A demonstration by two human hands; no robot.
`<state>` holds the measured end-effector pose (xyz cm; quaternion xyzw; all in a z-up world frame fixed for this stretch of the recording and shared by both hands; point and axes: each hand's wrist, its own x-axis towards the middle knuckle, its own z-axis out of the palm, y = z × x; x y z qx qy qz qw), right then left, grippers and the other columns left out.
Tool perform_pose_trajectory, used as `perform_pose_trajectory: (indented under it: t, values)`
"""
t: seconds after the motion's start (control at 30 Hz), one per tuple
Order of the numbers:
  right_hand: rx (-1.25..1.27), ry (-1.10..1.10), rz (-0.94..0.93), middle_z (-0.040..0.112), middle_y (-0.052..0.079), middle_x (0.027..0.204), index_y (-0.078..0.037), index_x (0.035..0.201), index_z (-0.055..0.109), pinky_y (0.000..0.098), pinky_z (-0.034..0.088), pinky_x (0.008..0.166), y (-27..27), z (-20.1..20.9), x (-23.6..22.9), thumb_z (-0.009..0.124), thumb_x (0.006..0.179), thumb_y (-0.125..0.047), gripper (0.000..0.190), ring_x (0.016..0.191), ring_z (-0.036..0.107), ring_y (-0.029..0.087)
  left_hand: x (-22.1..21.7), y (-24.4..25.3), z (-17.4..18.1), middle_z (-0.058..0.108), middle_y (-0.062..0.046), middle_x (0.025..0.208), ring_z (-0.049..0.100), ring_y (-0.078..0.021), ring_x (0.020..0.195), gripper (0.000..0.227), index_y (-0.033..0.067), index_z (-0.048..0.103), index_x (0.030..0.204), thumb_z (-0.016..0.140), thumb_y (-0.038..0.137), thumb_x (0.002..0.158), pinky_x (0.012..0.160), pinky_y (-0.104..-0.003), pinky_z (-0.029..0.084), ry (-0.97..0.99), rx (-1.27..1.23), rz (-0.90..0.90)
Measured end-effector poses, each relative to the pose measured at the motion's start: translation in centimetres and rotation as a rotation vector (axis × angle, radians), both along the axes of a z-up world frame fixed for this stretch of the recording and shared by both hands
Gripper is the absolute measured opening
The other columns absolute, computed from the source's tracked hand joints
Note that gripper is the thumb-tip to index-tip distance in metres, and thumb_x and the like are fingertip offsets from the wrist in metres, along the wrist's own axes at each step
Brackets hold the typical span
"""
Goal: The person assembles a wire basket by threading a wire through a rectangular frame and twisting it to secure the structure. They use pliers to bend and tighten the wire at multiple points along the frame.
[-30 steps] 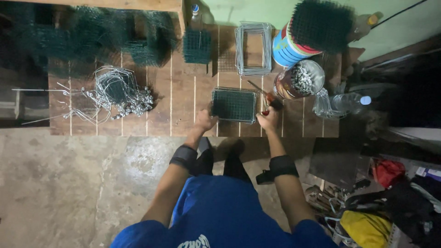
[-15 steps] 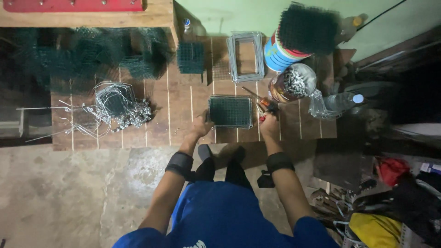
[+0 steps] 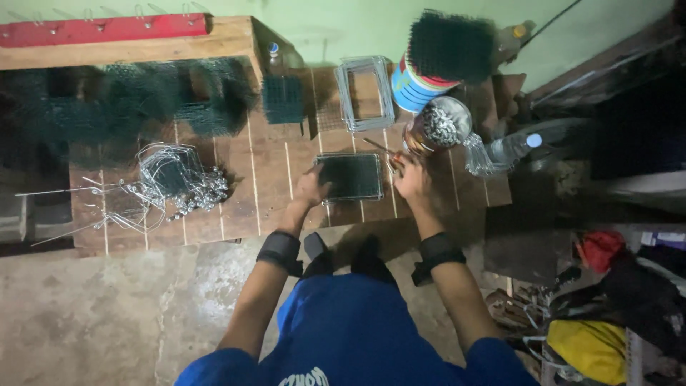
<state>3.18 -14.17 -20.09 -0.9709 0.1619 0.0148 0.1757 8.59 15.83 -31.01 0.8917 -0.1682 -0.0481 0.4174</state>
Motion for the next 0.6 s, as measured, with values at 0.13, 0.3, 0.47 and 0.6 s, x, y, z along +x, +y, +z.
perform_pose_trajectory:
  t: [0.13,0.3,0.47,0.6]
  values:
    - [0.009,0.002,-0.026,0.057,0.013,0.144,-0.024,0.14,0.061,0.0519,0.052,0.096,-1.3,1.8,-0.7,0.071,0.088,-0.023,0.053,0.114,0.064,0.04,-0.1,-1.8,4.9,0.061,-0.027,0.134,0.06,-0.0432,0.121,0.067,0.0026,0.052,0.145,0.075,0.025,0.086,0.105,-0.046,0.051,0.113,0.024,-0.077]
    - [-0.016,-0.182,-0.057,0.071,0.012,0.124,-0.021,0.123,0.073,0.0495,0.056,0.093,-5.5,1.9,-2.7,0.068,0.094,-0.025,0.03,0.11,0.068,0.039,-0.5,-6.7,7.8,0.063,-0.025,0.133,0.055,-0.0443,0.125,0.061,0.0046,0.057,0.141,0.076,0.02,0.086,0.108,-0.054,0.041,-0.082,-0.062,-0.165]
    - [0.032,-0.109,-0.201,0.073,0.015,0.109,-0.017,0.115,0.072,0.0505,0.056,0.081,-12.1,3.3,-4.3,0.069,0.09,-0.03,0.028,0.094,0.069,0.04,-1.6,-14.5,7.6,0.066,-0.023,0.129,0.062,-0.0435,0.118,0.059,0.0049,0.058,0.142,0.072,0.015,0.085,0.101,-0.052,0.051,-0.163,-0.138,-0.229]
    - [-0.012,-0.158,-0.233,0.073,0.017,0.098,-0.015,0.107,0.075,0.0541,0.054,0.082,-19.7,2.0,-6.6,0.072,0.092,-0.03,0.021,0.093,0.068,0.043,-3.8,-23.8,8.7,0.067,-0.024,0.119,0.07,-0.0418,0.09,0.065,0.0095,0.05,0.148,0.062,0.014,0.084,0.074,-0.051,0.057,0.641,-0.453,-0.327]
